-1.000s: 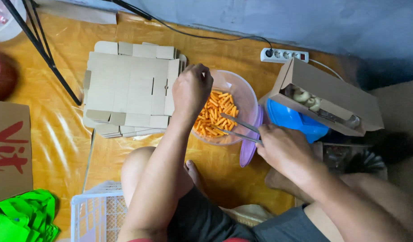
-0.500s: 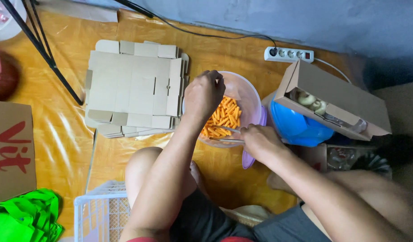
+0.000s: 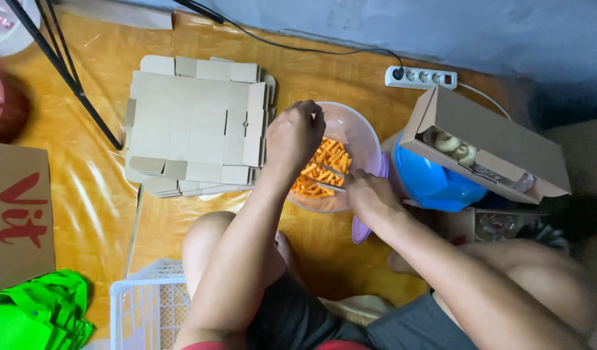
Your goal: Filling small plastic bags with snacks using tongs and preparing cardboard boxes for packaging.
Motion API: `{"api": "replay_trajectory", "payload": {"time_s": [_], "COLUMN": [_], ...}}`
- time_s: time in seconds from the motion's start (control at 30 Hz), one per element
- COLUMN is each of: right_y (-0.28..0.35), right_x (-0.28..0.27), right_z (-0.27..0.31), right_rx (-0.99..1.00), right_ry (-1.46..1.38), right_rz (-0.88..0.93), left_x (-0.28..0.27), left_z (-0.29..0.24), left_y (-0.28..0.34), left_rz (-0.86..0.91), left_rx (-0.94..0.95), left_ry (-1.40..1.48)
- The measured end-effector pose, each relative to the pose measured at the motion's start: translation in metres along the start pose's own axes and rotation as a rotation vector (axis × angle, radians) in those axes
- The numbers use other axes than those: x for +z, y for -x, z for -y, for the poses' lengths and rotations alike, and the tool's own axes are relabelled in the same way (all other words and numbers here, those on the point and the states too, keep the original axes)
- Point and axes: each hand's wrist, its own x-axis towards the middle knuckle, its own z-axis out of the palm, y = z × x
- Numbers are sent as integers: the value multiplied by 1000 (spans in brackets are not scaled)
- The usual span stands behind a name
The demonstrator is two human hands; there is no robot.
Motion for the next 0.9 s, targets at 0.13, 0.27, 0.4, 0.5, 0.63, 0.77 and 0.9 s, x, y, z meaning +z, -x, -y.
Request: {"api": "replay_trajectory", "payload": {"time_s": [0.13,0.27,0.4,0.5,0.63,0.77,0.9], "right_y": [1,-6,-6,-8,-7,-12,-8], "right_x": [15,-2,-10,-11,-27,-8,-30], "right_z": [-1,-7,-4,-3,0,-11,-6], "right_rx": [15,65,49,99,152,211,261], "right_ry": [35,80,82,41,12,-13,-21], "right_rz": [-15,-102,-19,73,188,224,225], "left_x": [-1,-6,-6,-11,-11,-11,-17], "left_z": [-1,-1,0,-4,0,0,-1], "left_y": [1,-4,-3,-3,-3,0,1], "left_rz": [6,-12,12,26,23,12,15], "left_rx": [-11,-4,-8,-18,-13,-19,-23], "left_ry": [-14,3,33,48,49,26,40]}}
